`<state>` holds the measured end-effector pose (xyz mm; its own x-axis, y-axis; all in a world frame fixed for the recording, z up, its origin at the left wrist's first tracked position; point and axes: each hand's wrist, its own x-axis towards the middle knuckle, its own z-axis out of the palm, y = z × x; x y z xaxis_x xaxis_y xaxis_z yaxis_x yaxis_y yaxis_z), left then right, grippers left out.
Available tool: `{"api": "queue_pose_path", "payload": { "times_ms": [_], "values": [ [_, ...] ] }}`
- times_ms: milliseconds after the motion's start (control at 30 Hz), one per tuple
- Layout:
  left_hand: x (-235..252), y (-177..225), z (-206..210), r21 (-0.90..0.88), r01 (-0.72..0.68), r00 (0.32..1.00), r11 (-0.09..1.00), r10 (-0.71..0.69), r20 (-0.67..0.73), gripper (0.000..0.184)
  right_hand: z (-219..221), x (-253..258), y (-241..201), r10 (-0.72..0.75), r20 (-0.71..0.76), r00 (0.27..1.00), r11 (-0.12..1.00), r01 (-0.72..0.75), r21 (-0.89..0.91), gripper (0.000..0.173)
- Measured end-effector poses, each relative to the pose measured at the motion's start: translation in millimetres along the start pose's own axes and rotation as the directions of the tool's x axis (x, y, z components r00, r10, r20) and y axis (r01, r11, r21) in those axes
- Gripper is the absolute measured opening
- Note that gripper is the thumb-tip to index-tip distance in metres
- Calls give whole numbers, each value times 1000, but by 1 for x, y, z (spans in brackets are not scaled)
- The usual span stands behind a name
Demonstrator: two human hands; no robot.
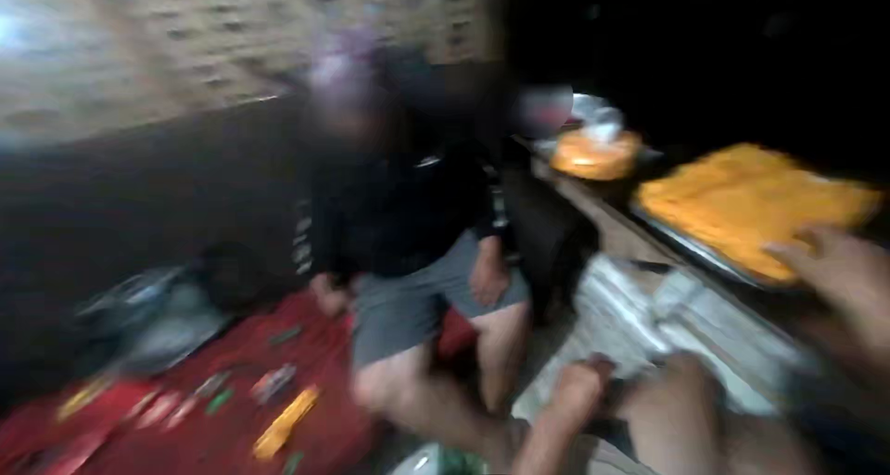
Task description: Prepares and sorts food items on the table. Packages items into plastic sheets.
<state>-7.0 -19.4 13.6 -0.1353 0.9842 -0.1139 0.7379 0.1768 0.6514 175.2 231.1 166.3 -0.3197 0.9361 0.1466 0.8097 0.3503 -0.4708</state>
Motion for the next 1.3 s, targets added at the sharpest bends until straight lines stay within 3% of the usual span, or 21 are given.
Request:
{"api": "queue_pose_path", "payload": {
  "times_ms": [67, 200, 333, 500, 600, 733, 900, 1000, 1133, 1200, 1300],
  "values": [
    [6, -16, 17, 65, -41, 998, 997, 44, -40, 38, -7, 9, 23, 42, -85, 995, 997, -37, 63, 47],
    [11, -20, 27, 119, 57, 998, 991, -60, 26, 36, -26, 10, 40, 85, -97, 992, 981, -67, 180, 38],
    [9, -19, 39, 152, 11, 1000, 988, -11, -3, 33, -22, 5, 49, 28, -39, 999, 947, -14, 320, 49],
    [16, -13, 37, 170, -62, 996, 984, 50, 73, 35, -4, 3, 35, -79, -74, 994, 993, 85, 82, 64],
    [21, -15, 34, 169, -85, 996, 982, 84, 14, 33, 11, 6, 23, -76, -99, 992, 995, 69, -73, 74],
    [23, -13, 28, 158, -82, 997, 984, 83, 2, 33, 15, 12, 7, -15, -41, 999, 992, 10, -124, 75],
    [26, -15, 27, 165, -53, 998, 985, 49, 27, 33, 2, 19, 0, -13, -34, 999, 990, 8, -142, 64],
    [32, -18, 27, 128, -37, 999, 991, 32, 41, 33, -8, 31, 2, -65, -116, 991, 989, 49, -138, 52],
    [36, 31, -5, 137, 45, 989, 990, -63, 131, 34, -23, 76, -1, -228, -52, 972, 963, 217, -157, 39],
    [43, -7, 17, 165, -82, 997, 983, 81, 13, 33, -24, 106, -2, -286, 15, 958, 942, 284, -176, 41],
    [54, -35, 28, 165, -89, 996, 982, 86, 27, 33, -18, 147, -3, -352, 122, 928, 907, 371, -200, 59]
  ]
}}
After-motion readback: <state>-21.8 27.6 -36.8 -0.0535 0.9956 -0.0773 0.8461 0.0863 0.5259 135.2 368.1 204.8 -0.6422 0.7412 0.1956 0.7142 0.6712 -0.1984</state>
